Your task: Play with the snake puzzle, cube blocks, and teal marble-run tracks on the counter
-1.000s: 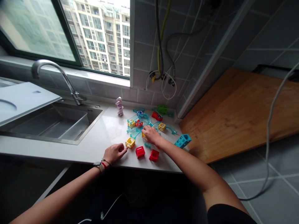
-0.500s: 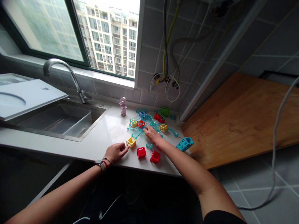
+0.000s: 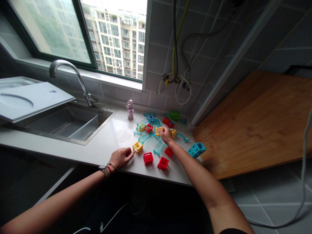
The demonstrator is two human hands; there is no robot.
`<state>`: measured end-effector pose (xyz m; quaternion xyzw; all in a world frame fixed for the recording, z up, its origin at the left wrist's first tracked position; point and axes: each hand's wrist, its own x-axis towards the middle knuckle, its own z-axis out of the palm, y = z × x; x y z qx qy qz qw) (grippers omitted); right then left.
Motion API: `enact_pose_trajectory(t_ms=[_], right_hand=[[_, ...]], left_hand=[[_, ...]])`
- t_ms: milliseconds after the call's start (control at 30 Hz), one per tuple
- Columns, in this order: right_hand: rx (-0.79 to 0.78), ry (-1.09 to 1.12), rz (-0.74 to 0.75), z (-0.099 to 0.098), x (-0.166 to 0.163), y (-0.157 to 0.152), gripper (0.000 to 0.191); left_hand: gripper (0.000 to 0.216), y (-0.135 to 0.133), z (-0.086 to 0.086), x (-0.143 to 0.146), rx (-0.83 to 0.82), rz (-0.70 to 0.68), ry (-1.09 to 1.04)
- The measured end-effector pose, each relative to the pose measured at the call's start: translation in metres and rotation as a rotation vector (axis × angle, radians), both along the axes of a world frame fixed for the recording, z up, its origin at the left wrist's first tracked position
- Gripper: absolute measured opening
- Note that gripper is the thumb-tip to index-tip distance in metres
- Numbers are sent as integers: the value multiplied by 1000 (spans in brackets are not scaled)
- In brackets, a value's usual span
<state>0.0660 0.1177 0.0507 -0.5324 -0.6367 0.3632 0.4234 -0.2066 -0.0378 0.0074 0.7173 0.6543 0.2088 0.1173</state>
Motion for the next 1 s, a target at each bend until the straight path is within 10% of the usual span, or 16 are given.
enact_pose_trajectory(t_ms=[367,700,833,1000], right_hand=[[-392,644,-103,29,6,-10,23],[-366,590,223,48,-8,-104,28],[-480,585,291,47,-36,-86,29],[-592,589,249,31,-60,-51,44]], left_hand=[[47,-2,2,1,42,-13,-55],[35,0,4,-3,181,-22,-284],[74,14,3,14,208,-18,-348],[67,26,-3,31,149,-32,-398]])
